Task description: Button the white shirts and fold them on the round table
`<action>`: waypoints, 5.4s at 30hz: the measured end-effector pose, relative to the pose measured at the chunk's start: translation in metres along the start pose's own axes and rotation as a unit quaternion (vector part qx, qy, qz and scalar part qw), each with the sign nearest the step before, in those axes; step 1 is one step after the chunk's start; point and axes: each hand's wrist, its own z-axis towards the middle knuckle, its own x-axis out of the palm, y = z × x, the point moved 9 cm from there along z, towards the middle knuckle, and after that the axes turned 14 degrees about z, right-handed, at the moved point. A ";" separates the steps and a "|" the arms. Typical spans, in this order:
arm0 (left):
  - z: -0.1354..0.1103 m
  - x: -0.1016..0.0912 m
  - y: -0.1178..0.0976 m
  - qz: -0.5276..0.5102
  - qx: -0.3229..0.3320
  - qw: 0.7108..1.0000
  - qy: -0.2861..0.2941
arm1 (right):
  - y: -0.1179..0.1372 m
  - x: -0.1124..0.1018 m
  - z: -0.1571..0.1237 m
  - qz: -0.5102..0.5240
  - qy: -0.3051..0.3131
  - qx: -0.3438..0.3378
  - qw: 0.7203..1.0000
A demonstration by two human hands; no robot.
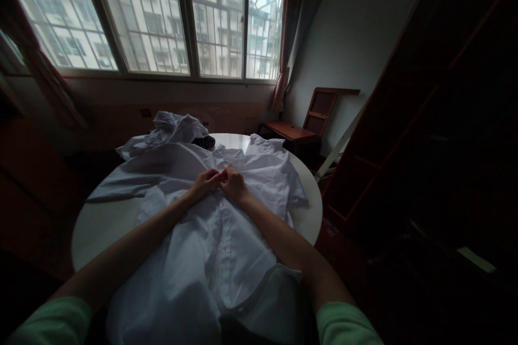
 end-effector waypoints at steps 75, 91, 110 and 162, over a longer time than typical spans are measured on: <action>0.003 0.005 0.020 -0.081 -0.046 0.995 0.027 | 0.021 0.016 -0.007 -0.097 0.124 -0.066 0.985; 0.008 -0.028 0.052 -0.149 -0.152 0.971 -0.105 | -0.004 -0.015 0.003 -0.055 0.021 0.024 0.998; -0.003 -0.114 0.071 0.233 -0.186 0.931 -0.212 | -0.114 -0.099 -0.011 -0.222 0.089 0.351 0.905; 0.013 -0.093 0.024 0.284 -0.095 0.948 -0.106 | -0.073 -0.114 0.015 -0.114 -0.093 0.283 0.948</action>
